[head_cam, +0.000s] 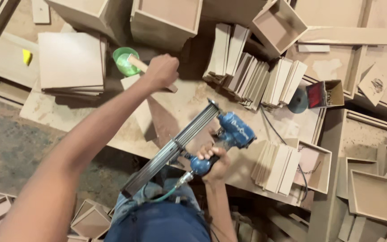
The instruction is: The person assembles small wooden boxes by hand, aligning pre-cut wooden pieces and using a pneumatic nail gun to fasten them together. The person repeatedly picks up pieces, positions them, and nails the joints, then places completed boxes aside.
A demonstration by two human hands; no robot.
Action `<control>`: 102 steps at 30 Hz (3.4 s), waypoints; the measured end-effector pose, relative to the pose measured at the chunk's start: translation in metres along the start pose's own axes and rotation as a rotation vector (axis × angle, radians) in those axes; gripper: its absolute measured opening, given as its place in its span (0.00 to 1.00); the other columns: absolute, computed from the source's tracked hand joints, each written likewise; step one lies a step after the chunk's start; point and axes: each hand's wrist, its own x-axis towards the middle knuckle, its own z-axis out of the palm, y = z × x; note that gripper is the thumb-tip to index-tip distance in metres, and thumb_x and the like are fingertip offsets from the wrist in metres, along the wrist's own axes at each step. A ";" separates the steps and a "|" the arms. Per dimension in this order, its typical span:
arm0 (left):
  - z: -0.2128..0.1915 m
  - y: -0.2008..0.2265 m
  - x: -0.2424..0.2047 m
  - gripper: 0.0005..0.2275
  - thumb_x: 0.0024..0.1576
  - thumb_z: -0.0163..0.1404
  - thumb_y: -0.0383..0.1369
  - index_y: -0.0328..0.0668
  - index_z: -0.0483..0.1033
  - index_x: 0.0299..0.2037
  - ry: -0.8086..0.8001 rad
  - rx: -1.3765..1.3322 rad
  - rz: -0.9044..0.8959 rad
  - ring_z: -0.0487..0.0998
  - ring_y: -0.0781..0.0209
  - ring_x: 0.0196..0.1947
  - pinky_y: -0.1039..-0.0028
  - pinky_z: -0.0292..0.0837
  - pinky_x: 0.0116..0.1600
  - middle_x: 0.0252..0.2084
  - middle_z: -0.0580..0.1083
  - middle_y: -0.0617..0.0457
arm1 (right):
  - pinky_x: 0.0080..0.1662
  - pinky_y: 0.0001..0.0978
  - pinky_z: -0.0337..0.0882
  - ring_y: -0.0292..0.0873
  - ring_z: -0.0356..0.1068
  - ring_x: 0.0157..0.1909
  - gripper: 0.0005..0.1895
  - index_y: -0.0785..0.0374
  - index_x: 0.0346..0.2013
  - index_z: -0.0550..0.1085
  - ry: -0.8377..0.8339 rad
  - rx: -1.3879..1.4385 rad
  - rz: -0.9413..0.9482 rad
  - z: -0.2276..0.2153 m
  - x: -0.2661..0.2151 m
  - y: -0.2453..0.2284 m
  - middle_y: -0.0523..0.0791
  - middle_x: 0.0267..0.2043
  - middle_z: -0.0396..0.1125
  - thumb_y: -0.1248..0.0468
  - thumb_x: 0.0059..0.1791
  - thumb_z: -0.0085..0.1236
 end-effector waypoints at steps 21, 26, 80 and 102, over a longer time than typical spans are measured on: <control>0.178 -0.124 0.106 0.11 0.57 0.52 0.31 0.45 0.78 0.50 -0.250 0.239 -0.377 0.75 0.44 0.60 0.53 0.72 0.59 0.56 0.76 0.45 | 0.36 0.32 0.64 0.37 0.56 0.27 0.39 0.74 0.70 0.56 0.125 0.082 -0.103 -0.043 -0.027 -0.012 0.41 0.23 0.52 0.66 0.44 0.51; 0.177 -0.122 0.110 0.10 0.58 0.53 0.31 0.44 0.80 0.48 -0.299 0.247 -0.375 0.78 0.43 0.59 0.56 0.75 0.60 0.56 0.77 0.42 | 0.36 0.31 0.64 0.36 0.56 0.27 0.39 0.73 0.70 0.56 0.155 0.068 -0.094 -0.041 -0.022 -0.015 0.41 0.23 0.53 0.66 0.43 0.51; -0.089 0.121 -0.332 0.19 0.55 0.49 0.37 0.25 0.77 0.46 0.005 -1.682 -0.315 0.80 0.61 0.30 0.74 0.77 0.35 0.34 0.79 0.45 | 0.39 0.29 0.66 0.35 0.56 0.29 0.35 0.71 0.69 0.59 -0.292 0.203 -0.176 0.058 -0.054 -0.041 0.40 0.25 0.52 0.68 0.47 0.50; -0.110 0.183 -0.254 0.26 0.65 0.40 0.53 0.30 0.72 0.44 0.554 -2.267 -0.190 0.79 0.52 0.41 0.61 0.80 0.47 0.42 0.75 0.38 | 0.37 0.34 0.66 0.37 0.57 0.27 0.30 0.70 0.61 0.72 -0.564 -0.174 -0.051 0.139 -0.083 -0.038 0.41 0.24 0.53 0.66 0.44 0.51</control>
